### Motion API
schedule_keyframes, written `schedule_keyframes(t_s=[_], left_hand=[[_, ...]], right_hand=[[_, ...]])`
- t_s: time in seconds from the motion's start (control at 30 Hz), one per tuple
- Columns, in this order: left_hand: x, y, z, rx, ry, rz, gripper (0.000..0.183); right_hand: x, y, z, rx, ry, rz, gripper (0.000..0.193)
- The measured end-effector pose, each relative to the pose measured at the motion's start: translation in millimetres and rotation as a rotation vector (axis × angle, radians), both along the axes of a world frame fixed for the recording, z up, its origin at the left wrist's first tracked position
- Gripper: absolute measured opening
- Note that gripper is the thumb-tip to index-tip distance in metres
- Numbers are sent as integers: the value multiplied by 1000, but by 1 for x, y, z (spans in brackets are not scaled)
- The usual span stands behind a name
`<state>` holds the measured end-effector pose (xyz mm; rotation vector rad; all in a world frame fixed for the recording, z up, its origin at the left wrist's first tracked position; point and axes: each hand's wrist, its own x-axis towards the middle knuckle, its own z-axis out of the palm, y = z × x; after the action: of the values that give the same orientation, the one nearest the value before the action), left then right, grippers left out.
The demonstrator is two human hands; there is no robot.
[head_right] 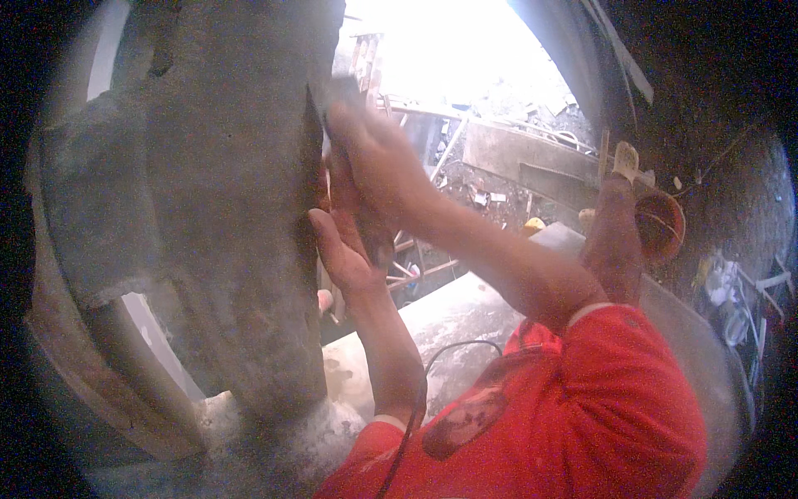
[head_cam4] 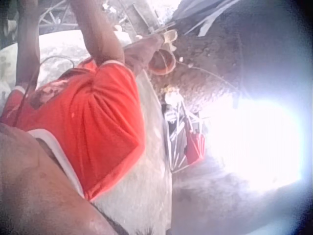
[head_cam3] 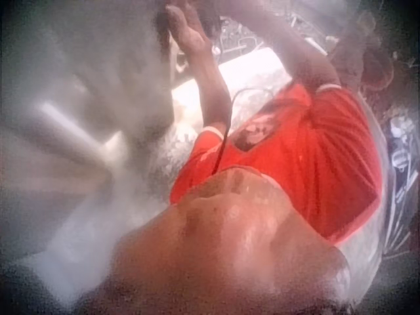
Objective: The person uses a hand trowel to scrape and smooth the surface of a curved concrete structure. They repeatedly apply the tool along the edges and underside, removing loose material and refining the finish.
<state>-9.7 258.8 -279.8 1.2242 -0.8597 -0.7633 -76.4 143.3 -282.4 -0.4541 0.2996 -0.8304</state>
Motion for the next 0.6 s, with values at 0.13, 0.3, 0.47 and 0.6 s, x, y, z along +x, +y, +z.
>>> schedule_keyframes(t_s=[0.13, 0.3, 0.47, 0.6], left_hand=[[3, -6, -3, -40, -26, -9, 73], [0, -10, -3, -25, 50, -50, 73], [1, -17, -2, -24, 0, -50, 72], [-8, -17, 3, 5, 14, 19, 72]], right_hand=[[-4, -15, 6, 91, -23, 78, 39], [-1, -10, -4, 36, -71, 60, 34], [-3, -23, 3, 86, -80, 67, 33], [2, -8, -2, 45, -87, 60, 36]])
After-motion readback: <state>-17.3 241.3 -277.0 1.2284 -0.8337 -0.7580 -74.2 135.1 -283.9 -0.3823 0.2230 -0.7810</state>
